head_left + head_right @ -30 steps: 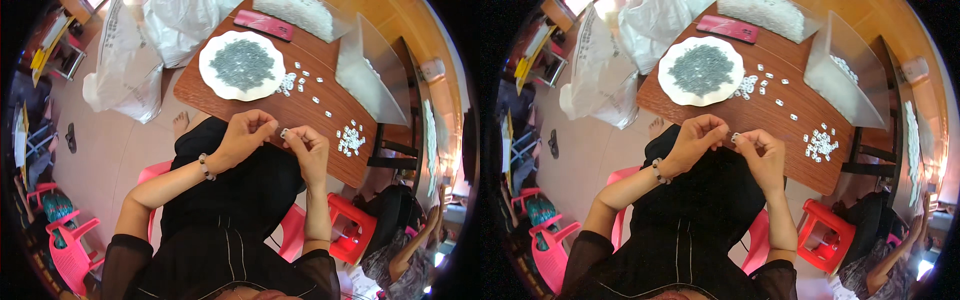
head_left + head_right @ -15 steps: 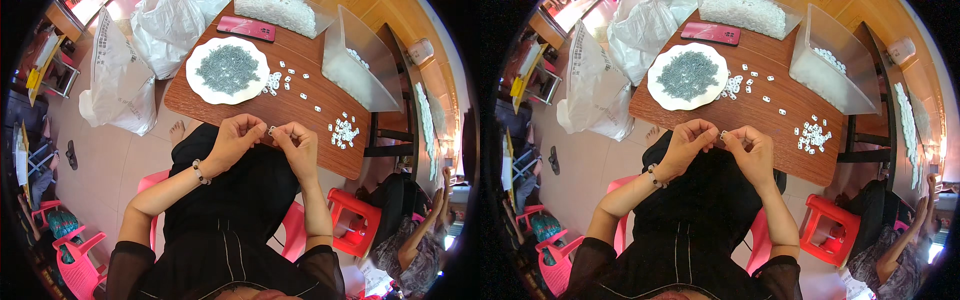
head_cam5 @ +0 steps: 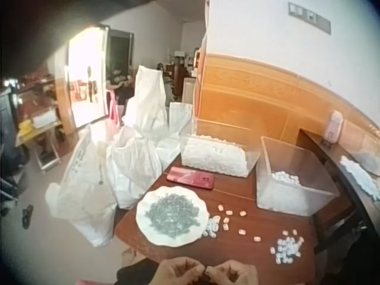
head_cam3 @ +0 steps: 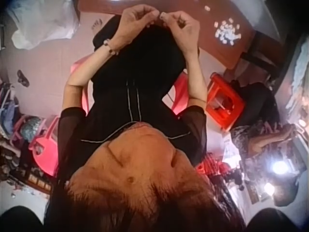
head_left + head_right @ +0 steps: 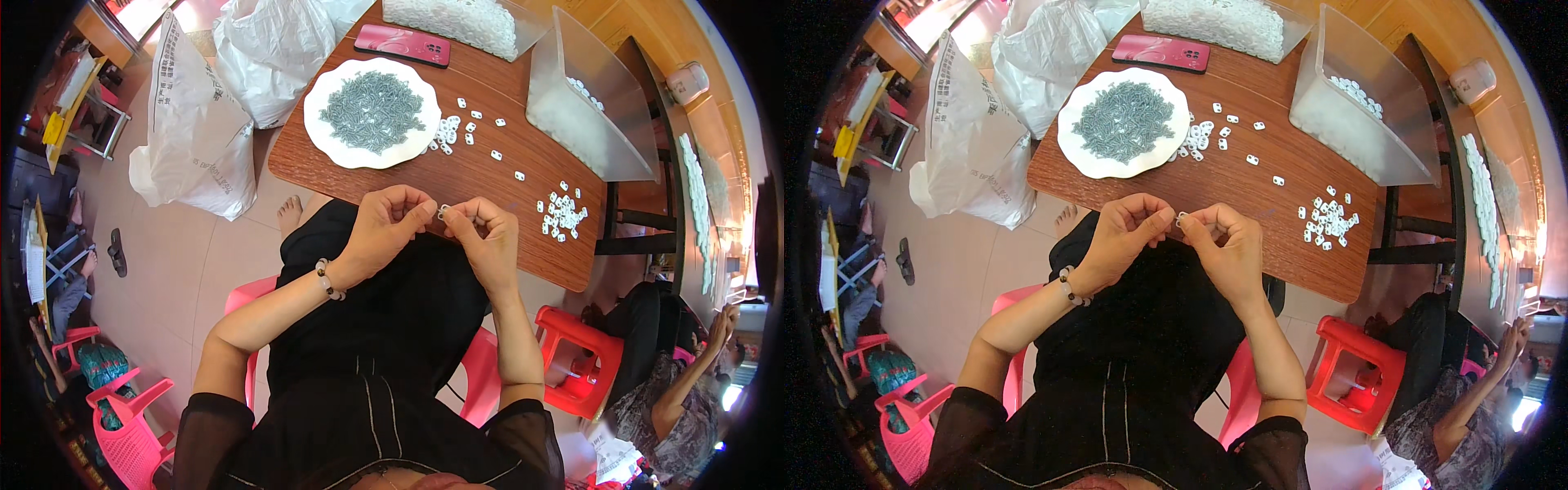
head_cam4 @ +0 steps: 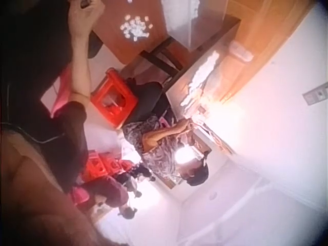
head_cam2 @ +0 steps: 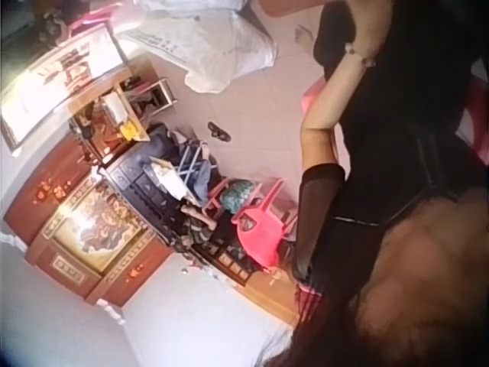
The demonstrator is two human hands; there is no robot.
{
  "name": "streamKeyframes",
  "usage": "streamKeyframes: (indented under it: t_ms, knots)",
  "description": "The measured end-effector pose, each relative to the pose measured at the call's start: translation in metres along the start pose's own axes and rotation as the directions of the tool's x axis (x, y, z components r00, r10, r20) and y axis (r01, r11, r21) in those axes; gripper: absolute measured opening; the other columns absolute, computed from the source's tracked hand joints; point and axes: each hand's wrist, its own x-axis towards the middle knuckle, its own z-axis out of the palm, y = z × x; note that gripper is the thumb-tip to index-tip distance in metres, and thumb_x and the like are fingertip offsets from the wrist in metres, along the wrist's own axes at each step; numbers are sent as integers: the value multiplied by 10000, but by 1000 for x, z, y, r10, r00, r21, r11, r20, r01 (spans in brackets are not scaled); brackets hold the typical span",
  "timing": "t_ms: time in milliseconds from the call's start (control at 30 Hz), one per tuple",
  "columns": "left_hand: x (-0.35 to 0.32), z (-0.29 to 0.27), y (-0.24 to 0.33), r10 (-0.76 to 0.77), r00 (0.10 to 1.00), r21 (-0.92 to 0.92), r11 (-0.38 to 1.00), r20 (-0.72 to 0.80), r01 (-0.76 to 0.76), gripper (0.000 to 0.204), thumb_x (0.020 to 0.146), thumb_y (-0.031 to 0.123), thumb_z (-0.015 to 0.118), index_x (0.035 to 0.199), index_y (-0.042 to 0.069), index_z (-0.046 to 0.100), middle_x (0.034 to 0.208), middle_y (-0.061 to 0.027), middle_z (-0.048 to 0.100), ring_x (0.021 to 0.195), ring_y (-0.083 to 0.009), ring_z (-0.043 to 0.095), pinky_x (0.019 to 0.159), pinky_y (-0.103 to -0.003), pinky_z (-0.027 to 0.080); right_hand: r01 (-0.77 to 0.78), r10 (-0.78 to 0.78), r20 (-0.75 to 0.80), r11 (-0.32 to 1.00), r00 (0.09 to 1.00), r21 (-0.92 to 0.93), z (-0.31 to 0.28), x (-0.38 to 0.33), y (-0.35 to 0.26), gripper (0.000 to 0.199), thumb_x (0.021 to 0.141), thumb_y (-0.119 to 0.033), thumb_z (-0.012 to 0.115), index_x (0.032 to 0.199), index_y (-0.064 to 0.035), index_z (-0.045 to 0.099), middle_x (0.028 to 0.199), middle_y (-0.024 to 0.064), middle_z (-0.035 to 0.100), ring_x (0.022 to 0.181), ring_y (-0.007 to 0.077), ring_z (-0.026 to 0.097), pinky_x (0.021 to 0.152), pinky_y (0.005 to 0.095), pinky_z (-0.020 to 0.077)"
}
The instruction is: Assembling small grey pins into white plastic housings by hand at a table.
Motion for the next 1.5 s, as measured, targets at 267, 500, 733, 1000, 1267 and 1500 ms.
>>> streamKeyframes:
  t_ms: [267,500,733,1000,1267,1500]
  knots:
    - [0,-1,-1,4,1000,-24,1000,-4,-4,173,894,182,660,923,12,645,768,10,645,670,-30,572,586,-170,431,-21,21,-3,1000,1000,16,0,0,-3,146,864,-120,668,806,14,658,675,33,656,615,49,589,571,189,444]
    - [0,-2,0,-11,1000,-5,1000,-1,11,174,895,179,658,923,7,644,763,9,643,667,-26,563,589,-167,431,-19,19,8,1000,1000,2,1,0,-1,146,864,-118,666,803,14,653,677,35,656,613,49,587,563,189,441]
    - [-1,1,0,26,1000,21,999,-6,-26,146,894,137,652,914,-8,641,765,5,639,670,-25,559,601,-167,437,17,-18,-18,999,1000,-36,2,-2,0,142,864,-117,664,803,11,653,665,33,651,602,44,575,552,189,433]
    - [0,0,-3,31,999,22,999,-6,-31,138,892,118,650,910,-19,640,769,1,639,667,-26,557,595,-171,440,18,-18,-30,1000,999,-16,7,-1,6,149,871,-123,657,814,15,656,659,21,643,595,35,556,549,186,422]
    - [-1,0,-2,28,1000,30,999,-9,-27,125,889,106,650,899,-19,642,759,1,638,652,-27,548,586,-170,436,-2,1,-23,1000,1000,-21,6,-2,4,149,873,-119,655,814,18,655,660,21,641,604,36,561,559,185,428]
    - [0,-1,-3,32,999,44,999,-5,-32,132,885,109,655,892,-23,641,761,-3,640,655,-28,549,585,-170,437,5,-5,-12,1000,1000,-27,5,-2,3,138,868,-104,655,806,19,651,662,24,641,604,40,564,562,188,432]
